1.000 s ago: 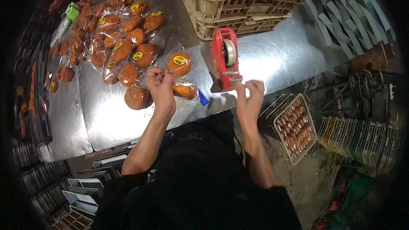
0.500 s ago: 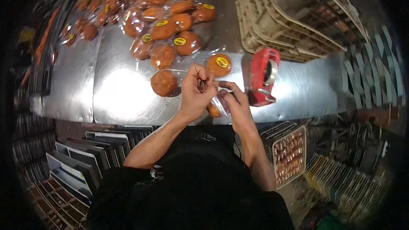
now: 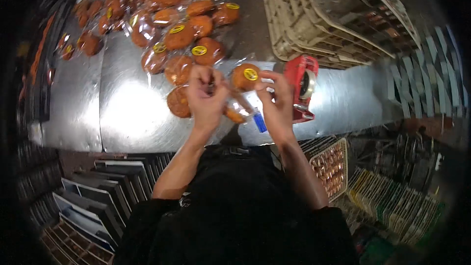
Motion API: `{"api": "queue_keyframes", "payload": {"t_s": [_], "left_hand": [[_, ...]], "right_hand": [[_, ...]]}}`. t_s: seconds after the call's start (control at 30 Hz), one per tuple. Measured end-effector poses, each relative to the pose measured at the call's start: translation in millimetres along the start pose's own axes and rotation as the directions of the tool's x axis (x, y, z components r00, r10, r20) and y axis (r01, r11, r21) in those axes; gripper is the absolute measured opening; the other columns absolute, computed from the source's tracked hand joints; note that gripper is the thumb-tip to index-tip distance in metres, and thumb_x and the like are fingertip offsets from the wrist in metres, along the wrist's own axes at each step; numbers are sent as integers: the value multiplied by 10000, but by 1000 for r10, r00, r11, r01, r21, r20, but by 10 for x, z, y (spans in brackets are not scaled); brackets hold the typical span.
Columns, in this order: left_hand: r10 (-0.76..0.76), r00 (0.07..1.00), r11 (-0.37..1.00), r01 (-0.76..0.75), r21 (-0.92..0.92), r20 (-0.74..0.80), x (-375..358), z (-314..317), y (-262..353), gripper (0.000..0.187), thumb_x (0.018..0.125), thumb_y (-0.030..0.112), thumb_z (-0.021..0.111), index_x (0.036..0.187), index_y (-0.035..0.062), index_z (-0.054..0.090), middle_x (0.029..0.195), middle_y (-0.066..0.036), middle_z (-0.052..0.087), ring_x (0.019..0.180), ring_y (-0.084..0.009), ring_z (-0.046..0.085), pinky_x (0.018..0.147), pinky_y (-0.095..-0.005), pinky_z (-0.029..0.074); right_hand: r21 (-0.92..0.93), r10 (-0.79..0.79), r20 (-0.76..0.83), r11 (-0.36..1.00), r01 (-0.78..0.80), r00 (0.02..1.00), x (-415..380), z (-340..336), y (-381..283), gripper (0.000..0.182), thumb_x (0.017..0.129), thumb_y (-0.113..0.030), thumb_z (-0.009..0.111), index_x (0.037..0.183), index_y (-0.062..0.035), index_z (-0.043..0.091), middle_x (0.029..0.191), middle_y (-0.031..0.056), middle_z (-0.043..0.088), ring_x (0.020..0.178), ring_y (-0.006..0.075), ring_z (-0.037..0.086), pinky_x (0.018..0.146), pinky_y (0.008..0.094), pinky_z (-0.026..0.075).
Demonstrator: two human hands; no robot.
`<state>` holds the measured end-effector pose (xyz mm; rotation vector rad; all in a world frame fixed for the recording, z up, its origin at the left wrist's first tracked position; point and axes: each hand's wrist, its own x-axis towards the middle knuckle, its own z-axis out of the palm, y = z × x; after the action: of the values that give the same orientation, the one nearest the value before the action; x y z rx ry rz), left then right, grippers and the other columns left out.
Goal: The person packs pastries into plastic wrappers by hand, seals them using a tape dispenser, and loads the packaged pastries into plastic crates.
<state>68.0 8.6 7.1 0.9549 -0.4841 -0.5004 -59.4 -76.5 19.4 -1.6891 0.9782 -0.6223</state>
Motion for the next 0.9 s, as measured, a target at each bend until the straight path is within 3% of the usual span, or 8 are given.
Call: {"api": "queue_keyframes", "payload": {"t_s": [0.03,0.07,0.13,0.33,0.4,0.7,0.8,0.9], "left_hand": [[-24,999,1000,24,5,31,38,-53,12,323,753,-115,546,847,98,323,782,-4,386,717,-70,370,598,-203,344],[-54,997,999,53,9,63,44,-122,27,324,754,-117,544,854,99,324,789,-4,387,727,-71,371,615,-200,346],[-147,988,982,139,131,53,36,-224,32,321,759,-118,540,863,99,328,790,-3,389,730,-72,374,648,-194,348],[-283,954,947,261,187,102,-181,-227,-45,312,762,-120,549,865,96,349,788,1,399,736,-62,382,683,-186,354],[-261,959,953,237,190,109,-238,-166,-58,313,762,-121,551,869,97,354,790,5,401,737,-57,385,682,-188,358],[-260,956,941,219,257,137,-325,117,-281,292,780,-97,569,870,93,367,789,11,411,710,-51,396,639,-196,380],[-321,947,928,316,199,-7,-321,248,-315,289,791,-91,576,870,91,366,801,10,399,729,-60,397,657,-209,379],[-221,971,960,233,152,-93,-344,322,-554,272,810,-79,573,876,85,365,832,-1,392,764,-79,392,692,-226,375]], "right_hand": [[-49,-287,-98,958,284,953,-16,-195,-126,301,946,-186,596,1199,-43,519,1042,80,567,945,119,536,797,254,417],[255,-98,-185,956,144,978,-20,-449,-184,327,949,-164,596,1224,-25,487,1048,69,565,910,123,532,781,254,428],[-162,-487,-475,867,471,733,136,-885,-224,460,939,-132,599,1330,-10,390,955,54,611,828,134,565,731,259,472],[-433,-264,-341,896,99,902,-88,-1286,841,598,887,-105,669,1377,-39,333,772,94,670,743,167,654,682,290,502],[-108,89,-357,985,-136,930,-193,-1078,750,586,891,-129,660,1354,12,329,747,119,653,697,147,640,599,261,488],[85,84,-407,995,-54,909,-447,-1103,540,255,870,-30,628,1039,-18,438,743,75,540,645,138,565,610,274,444],[391,416,-389,883,-261,822,-806,-818,914,200,857,-43,643,929,-80,459,798,28,541,708,85,503,640,252,435],[438,94,-398,894,99,912,-769,-245,343,242,892,-29,632,853,-91,402,828,12,490,754,97,512,685,242,426]]}}
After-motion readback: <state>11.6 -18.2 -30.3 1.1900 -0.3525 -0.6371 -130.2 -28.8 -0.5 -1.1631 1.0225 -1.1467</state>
